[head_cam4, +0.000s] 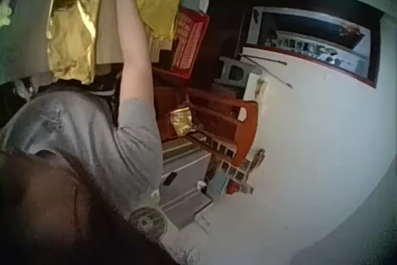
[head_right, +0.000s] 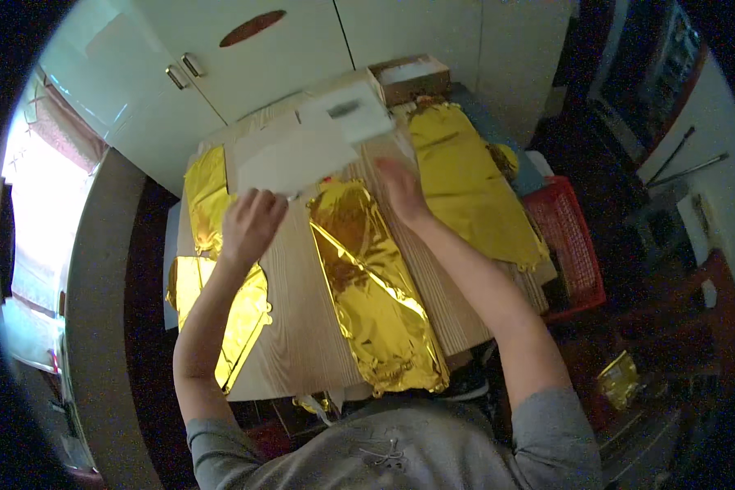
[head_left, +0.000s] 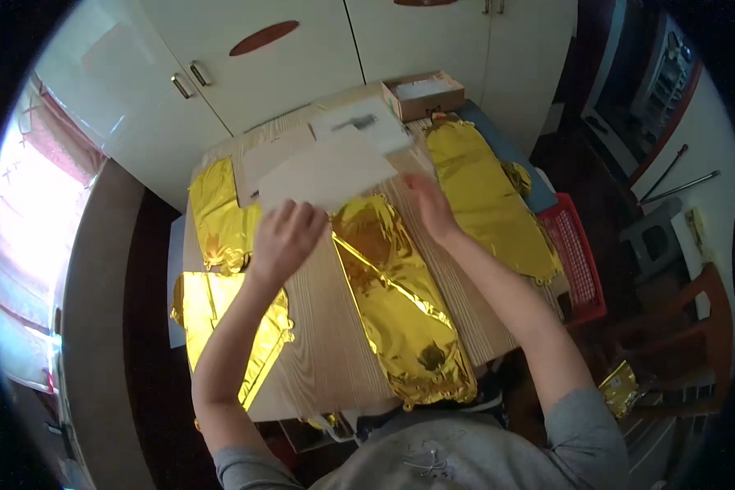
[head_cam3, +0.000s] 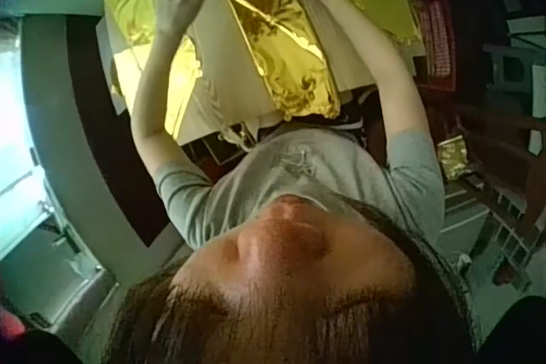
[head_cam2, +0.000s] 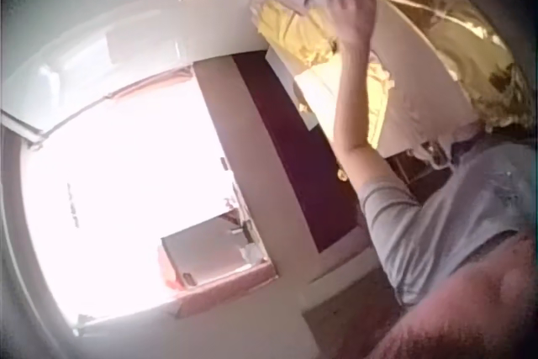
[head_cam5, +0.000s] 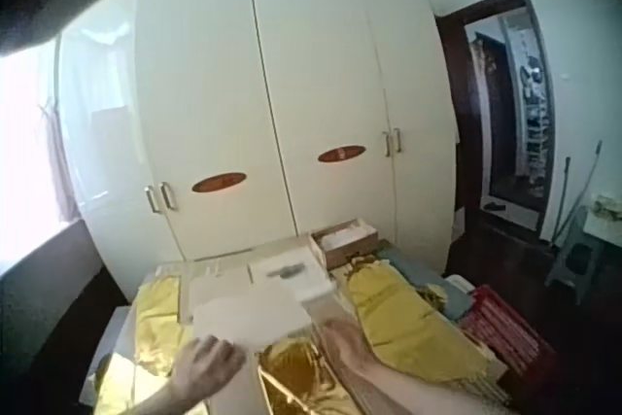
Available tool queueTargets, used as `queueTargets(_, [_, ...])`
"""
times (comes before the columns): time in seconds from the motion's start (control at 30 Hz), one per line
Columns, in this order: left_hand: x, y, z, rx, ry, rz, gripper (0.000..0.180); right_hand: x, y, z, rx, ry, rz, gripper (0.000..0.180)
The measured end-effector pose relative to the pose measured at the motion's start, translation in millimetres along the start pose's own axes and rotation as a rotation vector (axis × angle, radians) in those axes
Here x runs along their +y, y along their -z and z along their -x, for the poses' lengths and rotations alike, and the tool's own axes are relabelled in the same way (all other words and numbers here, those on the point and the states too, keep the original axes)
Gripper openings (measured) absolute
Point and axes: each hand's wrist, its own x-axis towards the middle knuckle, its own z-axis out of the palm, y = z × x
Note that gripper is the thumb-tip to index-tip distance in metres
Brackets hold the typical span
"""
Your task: Folding gold foil balloons on a table.
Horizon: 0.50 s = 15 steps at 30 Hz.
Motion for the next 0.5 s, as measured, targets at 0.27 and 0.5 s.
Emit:
queueTargets(0.27, [106,39,48,-0.129,-0.044,0.323,0.014,-94,15,82,-0.394,-0.426,-0.086,0.060])
queueTargets(0.5, [111,13,56,-0.391,0.279,0.662,0.044,-42,29,104,-0.382,-0.272,0.033,0.049])
